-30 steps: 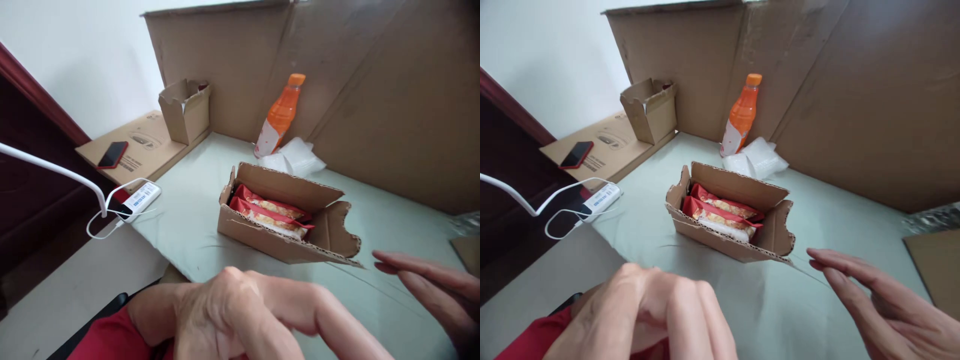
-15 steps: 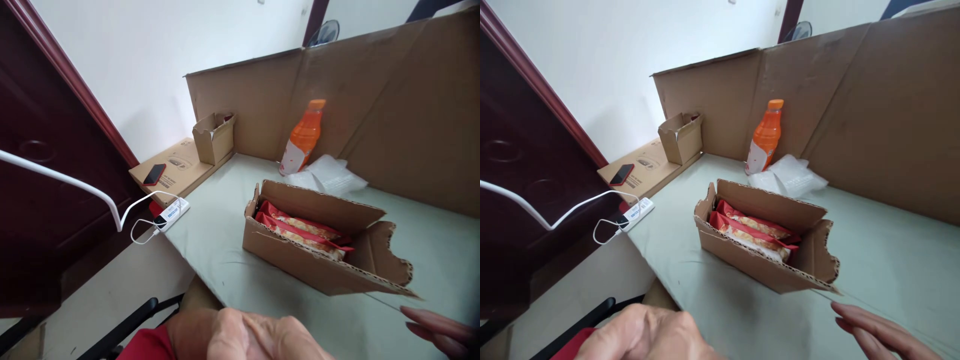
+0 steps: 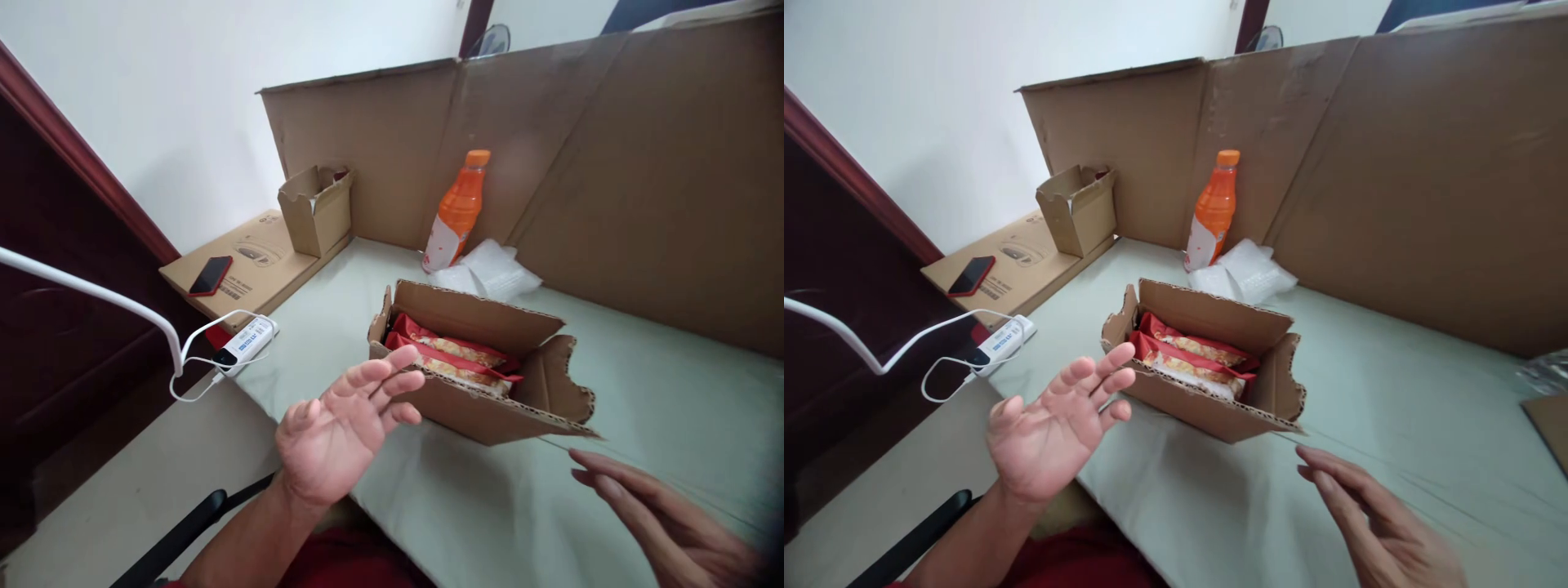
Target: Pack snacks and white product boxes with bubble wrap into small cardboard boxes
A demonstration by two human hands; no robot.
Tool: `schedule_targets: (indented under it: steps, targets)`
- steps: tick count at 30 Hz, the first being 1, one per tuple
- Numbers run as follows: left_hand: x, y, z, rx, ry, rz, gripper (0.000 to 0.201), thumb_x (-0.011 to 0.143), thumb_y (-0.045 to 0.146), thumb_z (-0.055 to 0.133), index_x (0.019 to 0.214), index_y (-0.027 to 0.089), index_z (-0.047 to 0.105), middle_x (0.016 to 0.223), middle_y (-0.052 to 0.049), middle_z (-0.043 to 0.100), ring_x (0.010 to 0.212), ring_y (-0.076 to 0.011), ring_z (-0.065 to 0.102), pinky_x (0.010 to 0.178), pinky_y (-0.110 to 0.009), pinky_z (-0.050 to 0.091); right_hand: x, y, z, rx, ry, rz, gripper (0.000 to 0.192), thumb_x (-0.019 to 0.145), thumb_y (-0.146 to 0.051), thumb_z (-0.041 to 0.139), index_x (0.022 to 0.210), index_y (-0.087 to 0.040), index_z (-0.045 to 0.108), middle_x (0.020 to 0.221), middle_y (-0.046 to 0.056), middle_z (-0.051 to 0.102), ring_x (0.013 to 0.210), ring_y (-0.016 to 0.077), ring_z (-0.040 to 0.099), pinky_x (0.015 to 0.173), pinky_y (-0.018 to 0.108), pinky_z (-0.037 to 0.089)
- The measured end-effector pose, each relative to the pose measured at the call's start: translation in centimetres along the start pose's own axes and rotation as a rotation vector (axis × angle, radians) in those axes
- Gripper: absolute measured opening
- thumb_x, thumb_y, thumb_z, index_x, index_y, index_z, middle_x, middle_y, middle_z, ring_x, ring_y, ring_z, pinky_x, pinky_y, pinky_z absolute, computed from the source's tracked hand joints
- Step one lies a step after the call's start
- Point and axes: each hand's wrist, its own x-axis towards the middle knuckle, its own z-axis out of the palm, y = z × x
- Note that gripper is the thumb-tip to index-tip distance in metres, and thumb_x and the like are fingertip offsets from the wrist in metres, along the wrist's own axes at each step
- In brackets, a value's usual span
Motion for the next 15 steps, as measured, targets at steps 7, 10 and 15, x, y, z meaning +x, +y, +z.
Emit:
schedule_targets:
  steps: [7,10,15]
  targets:
    - [-1.0,-3.8,-2.3,-0.038,0.31,0.014,0.035,0.09,0.046,0.052,0.106,0.019,0.067,0.111,-0.013,0.071,0.095,-0.0262,0.07,0.08,-0.042,0.056,0.4,-0.8,1.9,0.073,-0.143,0.055,0.043,0.072,-0.064,0.065,0.098,-0.032,0.075,0.1,0.008,0.077,0.097,0.0354,0.072,0.088,0.051,0.059]
    - [-1.4,-7.0,-3.0,0.329,0.449,-0.025,0.031,0.082,0.028,0.066,0.111,0.02,0.067,0.113,-0.01,0.068,0.102,-0.0239,0.065,0.09,-0.04,0.052,0.7,-0.8,3.9,0.147,-0.215,0.051,0.051,0.066,-0.061,0.07,0.105,-0.027,0.07,0.109,0.009,0.075,0.088,0.0323,0.074,0.074,0.042,0.062]
    - [-1.2,-12.5,-2.7,0.427,0.322,-0.198,0.069,0.073,0.02,0.069,0.139,0.022,0.051,0.139,-0.013,0.055,0.127,-0.0293,0.053,0.096,-0.041,0.05,1.8,-1.3,7.8,0.246,-0.196,0.107,0.058,0.062,-0.059,0.075,0.107,-0.024,0.063,0.108,0.011,0.073,0.081,0.031,0.074,0.06,0.035,0.06]
